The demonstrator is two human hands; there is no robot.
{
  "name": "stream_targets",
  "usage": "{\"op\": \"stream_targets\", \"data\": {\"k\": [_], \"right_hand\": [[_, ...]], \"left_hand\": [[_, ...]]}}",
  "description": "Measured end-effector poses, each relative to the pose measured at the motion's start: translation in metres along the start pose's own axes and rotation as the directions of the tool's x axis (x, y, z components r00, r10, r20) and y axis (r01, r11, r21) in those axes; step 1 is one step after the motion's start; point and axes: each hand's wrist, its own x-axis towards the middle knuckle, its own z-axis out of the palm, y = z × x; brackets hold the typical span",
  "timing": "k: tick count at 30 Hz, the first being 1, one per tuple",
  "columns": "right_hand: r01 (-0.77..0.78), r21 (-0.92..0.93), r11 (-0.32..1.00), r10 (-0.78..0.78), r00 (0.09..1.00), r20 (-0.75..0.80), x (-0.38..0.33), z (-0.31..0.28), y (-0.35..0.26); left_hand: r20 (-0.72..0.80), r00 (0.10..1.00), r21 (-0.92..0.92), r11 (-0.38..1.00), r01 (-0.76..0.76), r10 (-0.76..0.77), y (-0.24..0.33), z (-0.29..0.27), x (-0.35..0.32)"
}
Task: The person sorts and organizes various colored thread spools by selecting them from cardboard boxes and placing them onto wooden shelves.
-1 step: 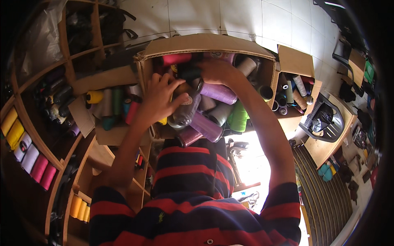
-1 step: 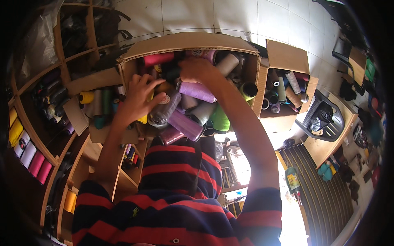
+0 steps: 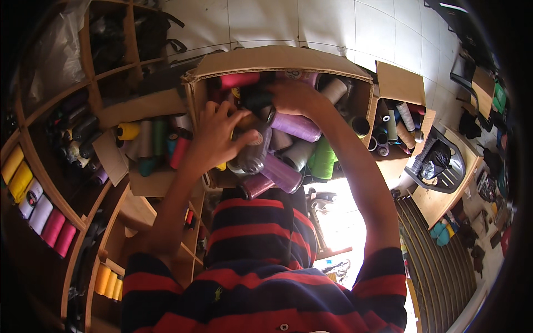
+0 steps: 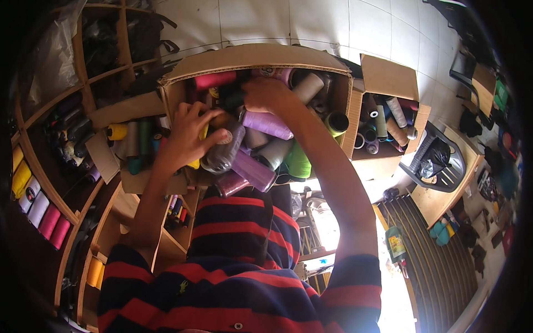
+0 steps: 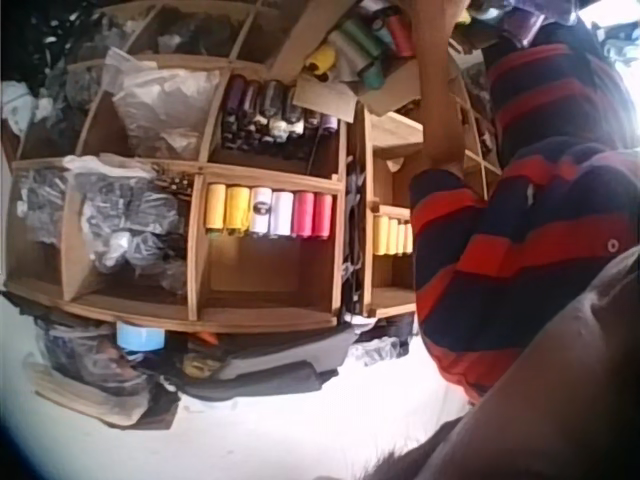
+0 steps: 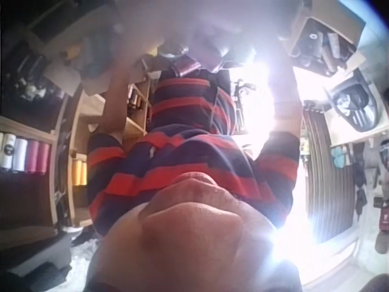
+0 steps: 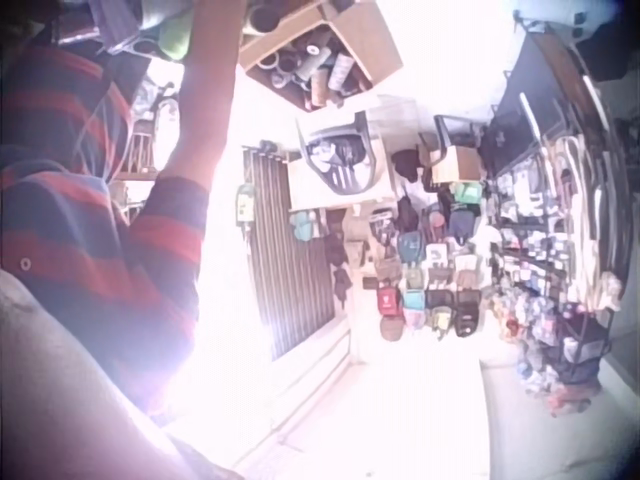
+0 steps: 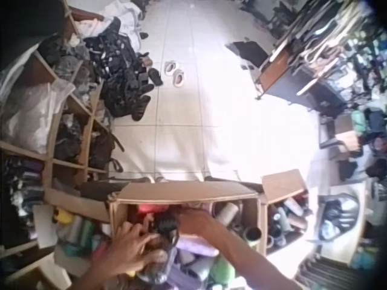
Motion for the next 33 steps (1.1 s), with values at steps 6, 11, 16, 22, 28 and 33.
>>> {"op": "stream_targets", "data": {"k": [6, 11, 16, 22, 28, 33], "right_hand": [[-0.033, 0.164, 0.986, 0.061, 0.984, -0.17, 0.0, 0.003, -0.005], [0.121, -0.165, 0.979, -0.133, 0.989, -0.061, -0.003, 0.001, -0.01], [-0.119, 0.165, 0.979, 0.093, 0.984, 0.152, -0.006, -0.028, -0.029], [-0.247, 0.157, 0.956, 0.292, 0.837, -0.463, -0.028, -0.041, -0.058], [-0.367, 0.208, 0.907, 0.419, 0.727, -0.543, -0.044, -0.019, -0.047], [-0.46, 0.214, 0.862, 0.489, 0.639, -0.593, -0.052, -0.021, -0.056]], "left_hand": [[-0.054, 0.998, -0.016, 1.0, -0.019, 0.019, 0.021, 0.004, -0.012], [-0.084, 0.996, -0.03, 0.999, -0.022, 0.019, 0.029, 0.006, -0.015], [-0.128, 0.991, -0.015, 0.999, -0.033, 0.031, 0.034, 0.006, -0.02], [-0.196, 0.979, -0.041, 0.998, -0.056, 0.047, 0.034, 0.01, -0.023], [-0.219, 0.975, -0.058, 0.997, -0.054, 0.04, 0.035, 0.013, -0.025], [-0.183, 0.983, -0.063, 0.997, -0.036, 0.023, 0.035, 0.011, -0.027]]}}
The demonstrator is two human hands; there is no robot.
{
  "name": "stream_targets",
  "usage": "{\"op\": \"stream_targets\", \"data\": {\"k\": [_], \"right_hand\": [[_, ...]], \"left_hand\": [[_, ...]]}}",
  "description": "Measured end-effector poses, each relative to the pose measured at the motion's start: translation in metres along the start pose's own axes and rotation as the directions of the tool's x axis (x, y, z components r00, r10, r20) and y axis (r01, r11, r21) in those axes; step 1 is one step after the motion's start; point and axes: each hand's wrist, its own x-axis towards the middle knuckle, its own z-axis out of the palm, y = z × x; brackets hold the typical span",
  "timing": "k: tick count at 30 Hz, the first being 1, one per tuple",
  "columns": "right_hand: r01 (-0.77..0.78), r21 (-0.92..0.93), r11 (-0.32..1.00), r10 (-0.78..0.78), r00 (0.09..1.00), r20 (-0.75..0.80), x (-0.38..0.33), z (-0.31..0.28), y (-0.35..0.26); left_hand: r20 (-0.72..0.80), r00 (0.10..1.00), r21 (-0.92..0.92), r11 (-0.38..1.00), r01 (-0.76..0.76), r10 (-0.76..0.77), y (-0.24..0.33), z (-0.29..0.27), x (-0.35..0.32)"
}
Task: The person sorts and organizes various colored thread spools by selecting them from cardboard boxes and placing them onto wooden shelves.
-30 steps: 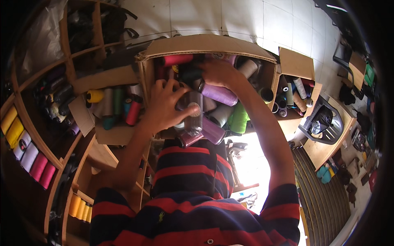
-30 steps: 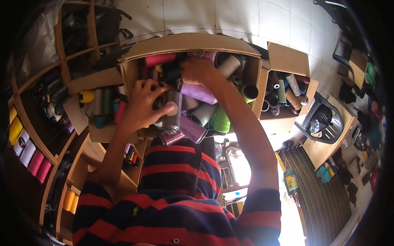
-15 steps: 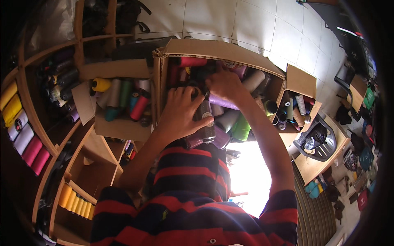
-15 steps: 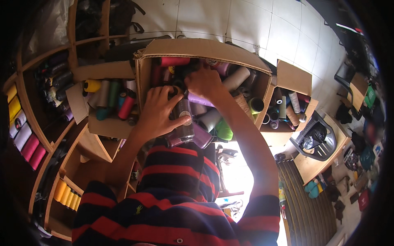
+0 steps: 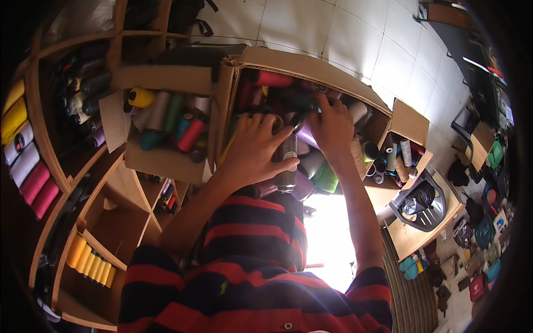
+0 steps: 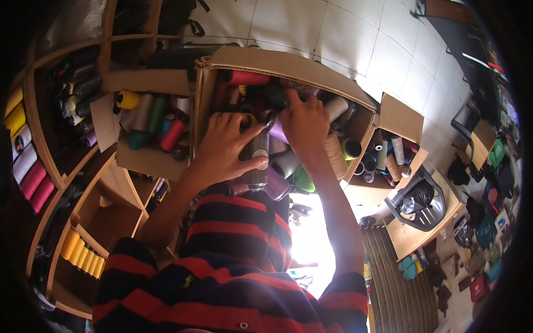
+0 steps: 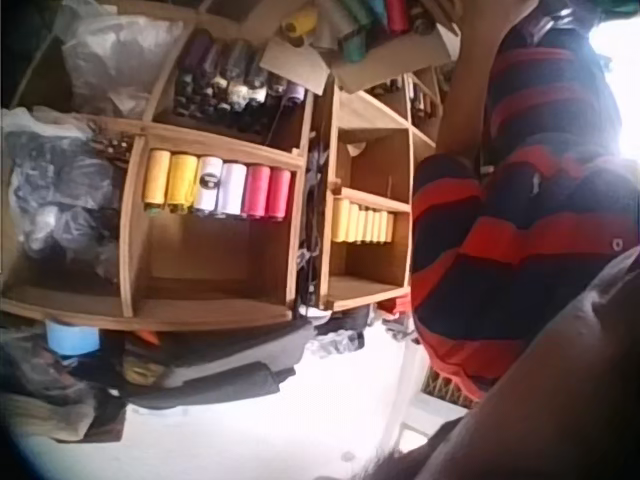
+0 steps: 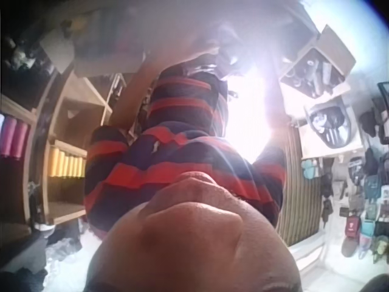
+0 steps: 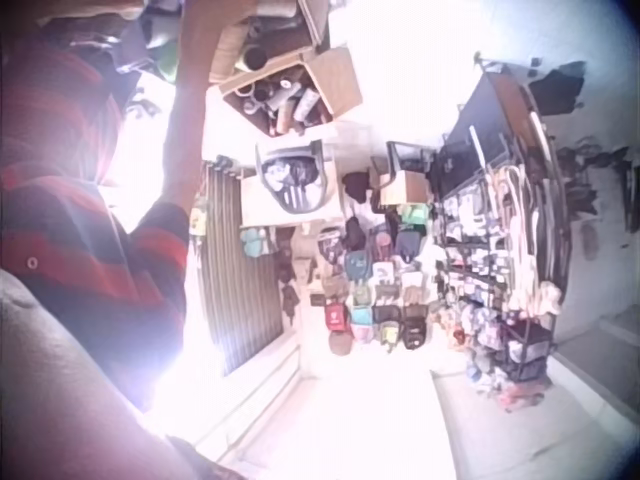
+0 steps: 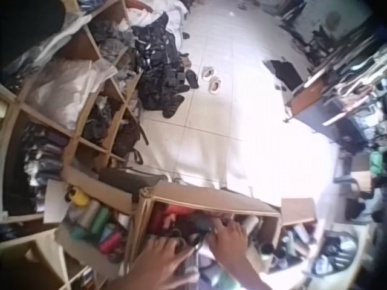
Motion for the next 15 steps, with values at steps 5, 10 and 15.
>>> {"op": "stream_targets", "data": {"k": [5, 10, 15], "right_hand": [[-0.173, 0.025, 0.985, 0.174, 0.979, -0.106, -0.005, -0.019, -0.003], [-0.2, 0.129, 0.971, 0.23, 0.929, -0.289, -0.023, -0.035, -0.002], [-0.217, 0.339, 0.915, 0.303, 0.926, -0.226, -0.036, -0.033, 0.009]], "left_hand": [[-0.016, 1.0, 0.035, 0.999, -0.01, 0.011, 0.002, 0.0, -0.002], [-0.03, 0.999, 0.065, 0.998, -0.016, 0.018, 0.002, 0.004, -0.005], [-0.035, 0.999, 0.109, 0.994, -0.009, 0.013, 0.004, 0.007, -0.004]]}}
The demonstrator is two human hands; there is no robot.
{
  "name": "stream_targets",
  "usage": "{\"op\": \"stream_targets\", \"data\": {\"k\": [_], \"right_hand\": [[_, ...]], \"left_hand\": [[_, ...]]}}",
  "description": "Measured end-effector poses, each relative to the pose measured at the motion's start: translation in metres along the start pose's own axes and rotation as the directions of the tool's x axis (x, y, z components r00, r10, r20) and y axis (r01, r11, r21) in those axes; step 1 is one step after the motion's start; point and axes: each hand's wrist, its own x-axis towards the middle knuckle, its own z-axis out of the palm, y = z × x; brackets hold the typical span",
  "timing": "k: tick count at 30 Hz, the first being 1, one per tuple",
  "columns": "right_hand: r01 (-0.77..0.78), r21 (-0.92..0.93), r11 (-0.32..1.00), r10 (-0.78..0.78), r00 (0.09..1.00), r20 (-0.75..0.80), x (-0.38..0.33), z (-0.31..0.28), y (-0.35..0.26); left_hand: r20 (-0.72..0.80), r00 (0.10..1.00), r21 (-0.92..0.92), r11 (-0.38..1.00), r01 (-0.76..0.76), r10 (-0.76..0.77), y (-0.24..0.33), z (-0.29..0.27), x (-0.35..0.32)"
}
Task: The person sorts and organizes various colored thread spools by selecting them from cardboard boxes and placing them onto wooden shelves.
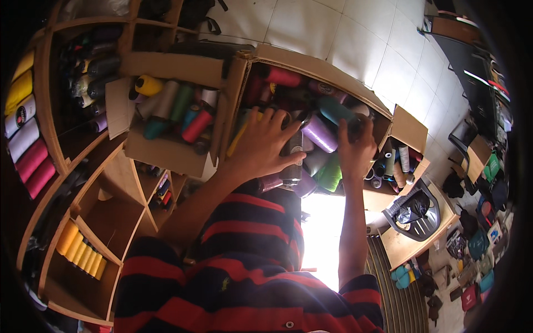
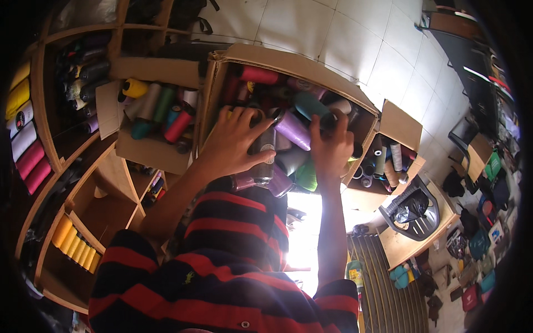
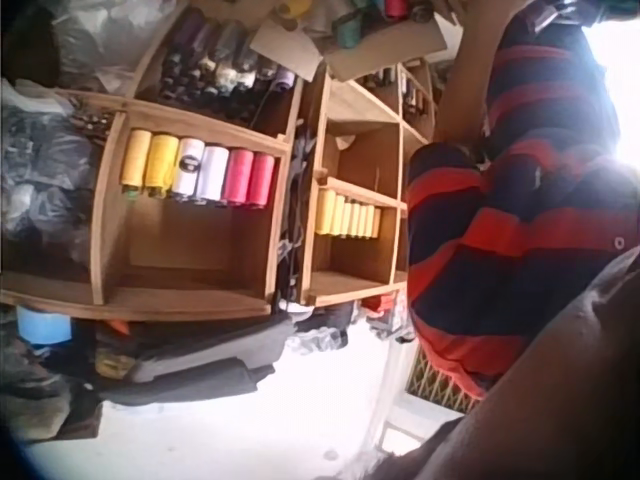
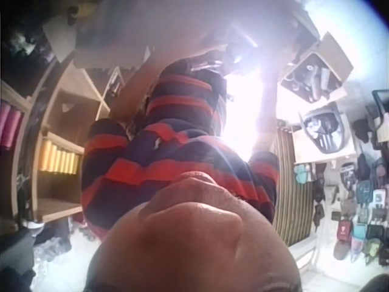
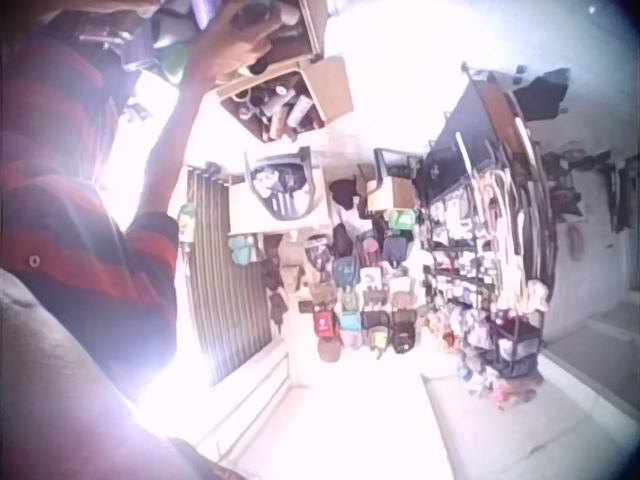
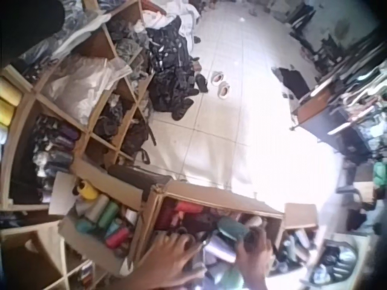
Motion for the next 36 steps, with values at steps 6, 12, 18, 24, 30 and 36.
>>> {"op": "stream_targets", "data": {"k": [6, 12, 18, 24, 30, 36], "right_hand": [[0.23, 0.048, 0.972, -0.235, 0.964, 0.129, 0.017, 0.012, -0.025], [0.361, -0.093, 0.928, -0.327, 0.908, 0.263, 0.023, 0.048, -0.018], [0.422, -0.127, 0.898, -0.36, 0.868, 0.341, 0.037, 0.07, 0.0], [0.743, -0.01, 0.669, -0.659, 0.599, 0.455, 0.037, 0.076, -0.051], [0.741, -0.152, 0.654, -0.604, 0.633, 0.485, 0.041, 0.101, -0.07], [0.92, -0.015, 0.392, -0.805, 0.351, 0.478, 0.051, 0.114, -0.064]], "left_hand": [[-0.062, 0.998, 0.018, 1.0, -0.015, 0.016, 0.0, 0.005, 0.001], [-0.037, 0.999, -0.032, 0.999, 0.01, -0.011, 0.003, 0.0, 0.002], [-0.219, 0.922, -0.245, 0.933, 0.264, -0.318, -0.013, 0.026, 0.012], [0.042, 0.887, 0.226, 0.869, 0.439, -0.459, -0.015, 0.027, 0.017], [-0.002, 0.992, 0.076, 0.99, 0.123, -0.123, -0.02, 0.028, 0.001], [0.006, 0.993, 0.264, 0.958, 0.11, -0.116, -0.002, 0.03, -0.005]]}}
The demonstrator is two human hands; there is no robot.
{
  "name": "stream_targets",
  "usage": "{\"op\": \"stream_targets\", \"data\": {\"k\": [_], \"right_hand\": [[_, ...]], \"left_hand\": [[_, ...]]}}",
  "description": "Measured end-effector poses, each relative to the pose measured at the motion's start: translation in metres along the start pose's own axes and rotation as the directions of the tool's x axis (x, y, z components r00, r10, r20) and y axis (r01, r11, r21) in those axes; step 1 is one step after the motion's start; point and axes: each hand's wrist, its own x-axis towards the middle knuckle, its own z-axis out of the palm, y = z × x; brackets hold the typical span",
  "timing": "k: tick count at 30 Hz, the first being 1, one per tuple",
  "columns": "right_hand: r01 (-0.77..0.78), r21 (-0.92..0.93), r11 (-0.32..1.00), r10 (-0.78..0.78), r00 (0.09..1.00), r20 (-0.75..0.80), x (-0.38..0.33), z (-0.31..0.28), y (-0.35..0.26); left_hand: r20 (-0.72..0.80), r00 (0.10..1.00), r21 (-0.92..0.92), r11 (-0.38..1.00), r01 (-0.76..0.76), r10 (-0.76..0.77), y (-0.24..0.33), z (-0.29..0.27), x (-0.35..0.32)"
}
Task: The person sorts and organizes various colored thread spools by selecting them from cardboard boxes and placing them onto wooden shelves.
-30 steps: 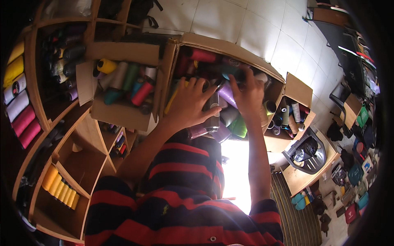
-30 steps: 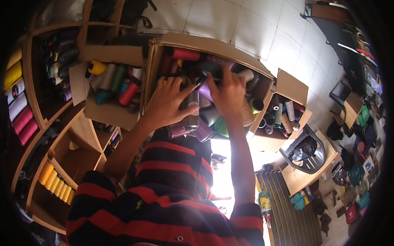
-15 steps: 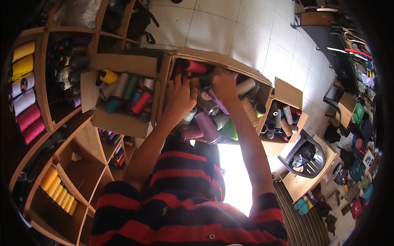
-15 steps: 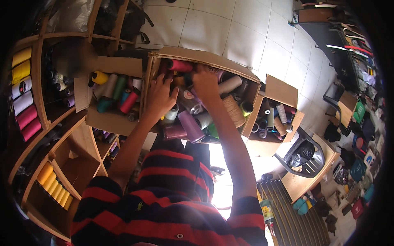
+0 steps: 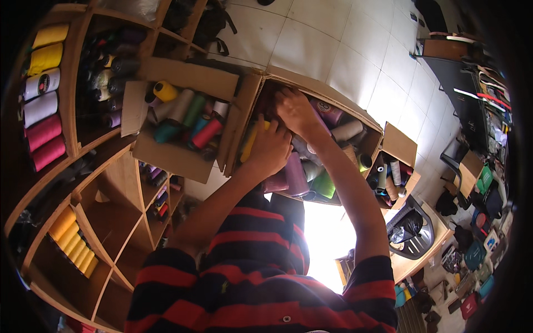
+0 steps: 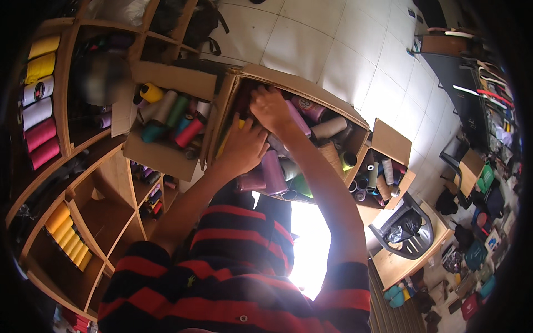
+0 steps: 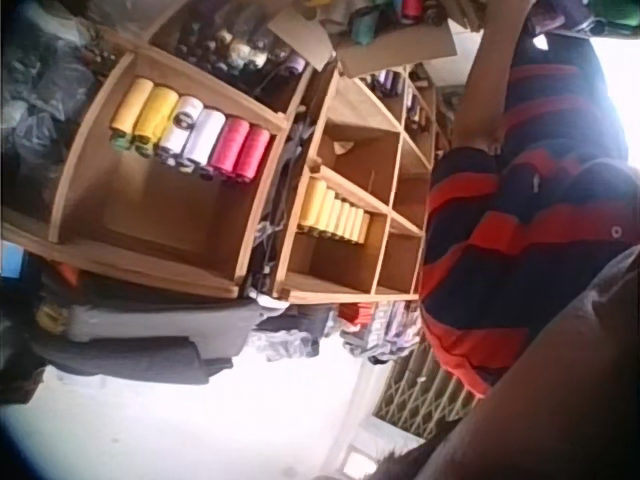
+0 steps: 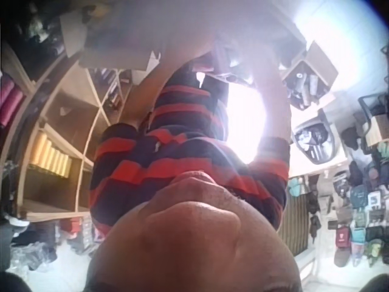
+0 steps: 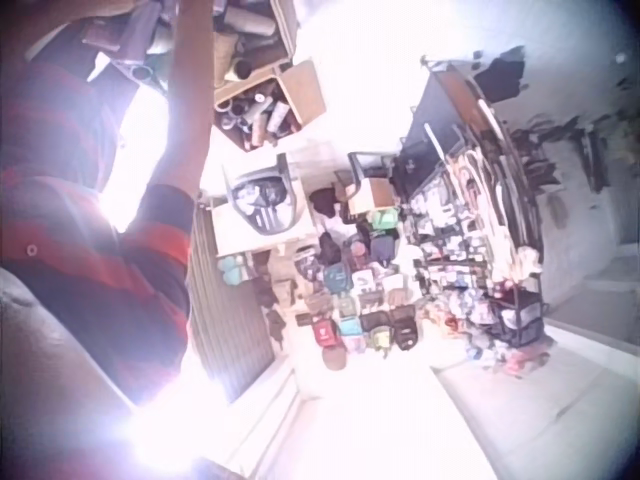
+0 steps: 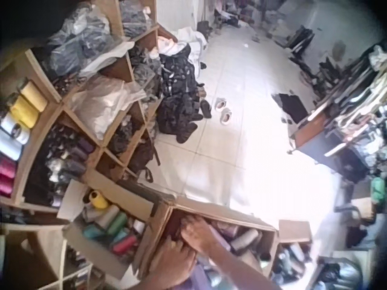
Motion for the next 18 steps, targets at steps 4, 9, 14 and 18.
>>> {"op": "stream_targets", "data": {"k": [4, 9, 14, 18], "right_hand": [[0.114, -0.152, 0.982, -0.073, 0.966, 0.249, 0.002, 0.007, -0.001], [0.095, -0.256, 0.962, -0.098, 0.995, 0.002, 0.0, 0.021, -0.009], [0.332, -0.071, 0.94, -0.321, 0.938, 0.129, 0.012, 0.01, -0.002], [0.334, -0.146, 0.931, -0.322, 0.941, 0.103, 0.013, 0.018, -0.005]], "left_hand": [[0.037, 0.998, -0.031, 0.999, -0.044, 0.045, 0.002, -0.008, -0.005], [-0.021, 0.996, -0.02, 0.996, -0.082, 0.081, 0.008, -0.009, -0.015], [-0.075, 0.993, -0.036, 0.995, -0.093, 0.09, 0.011, -0.007, -0.024], [-0.221, 0.972, -0.264, 0.955, -0.137, 0.078, 0.008, -0.008, -0.028]]}}
